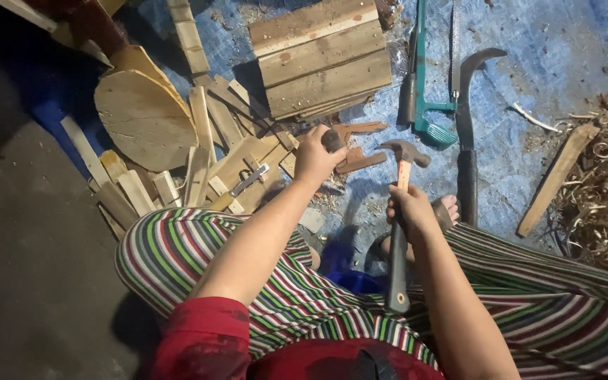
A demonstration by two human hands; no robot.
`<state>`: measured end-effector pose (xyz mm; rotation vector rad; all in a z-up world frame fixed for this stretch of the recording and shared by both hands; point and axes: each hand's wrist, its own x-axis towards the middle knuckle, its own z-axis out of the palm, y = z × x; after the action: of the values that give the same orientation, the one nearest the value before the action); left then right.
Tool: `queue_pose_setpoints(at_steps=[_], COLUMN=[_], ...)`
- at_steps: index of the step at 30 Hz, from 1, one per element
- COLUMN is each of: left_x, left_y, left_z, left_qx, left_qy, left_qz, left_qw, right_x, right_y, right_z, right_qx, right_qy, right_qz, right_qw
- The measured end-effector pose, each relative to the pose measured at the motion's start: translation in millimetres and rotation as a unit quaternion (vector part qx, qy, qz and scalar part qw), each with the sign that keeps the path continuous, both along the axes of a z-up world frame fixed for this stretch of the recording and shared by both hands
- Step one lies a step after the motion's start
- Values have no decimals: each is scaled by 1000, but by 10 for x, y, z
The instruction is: Shaping a wooden component by striking a chisel with a hammer to carve away material.
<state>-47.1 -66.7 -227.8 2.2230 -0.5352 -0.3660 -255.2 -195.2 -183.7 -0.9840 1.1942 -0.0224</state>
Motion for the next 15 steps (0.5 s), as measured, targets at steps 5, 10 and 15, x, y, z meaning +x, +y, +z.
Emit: queue_pose_setpoints(at_steps=[5,10,15], left_x=[-35,-66,-159], left_y=[-59,-168,-76], left_z=[-257,-758,-342], left_qx=[-15,-36,-52], left_qy=[-17,-63,-46], left_qz=[-42,-83,-79], left_qw=[999,994,994], right_x=[125,201,-97], right_y=[44,11,243], right_z=[707,1651,1637], right_qx=[-93,-247,-461], right_qy=[-81,-168,-138], right_qz=[67,229,323], right_qw=[990,926,815])
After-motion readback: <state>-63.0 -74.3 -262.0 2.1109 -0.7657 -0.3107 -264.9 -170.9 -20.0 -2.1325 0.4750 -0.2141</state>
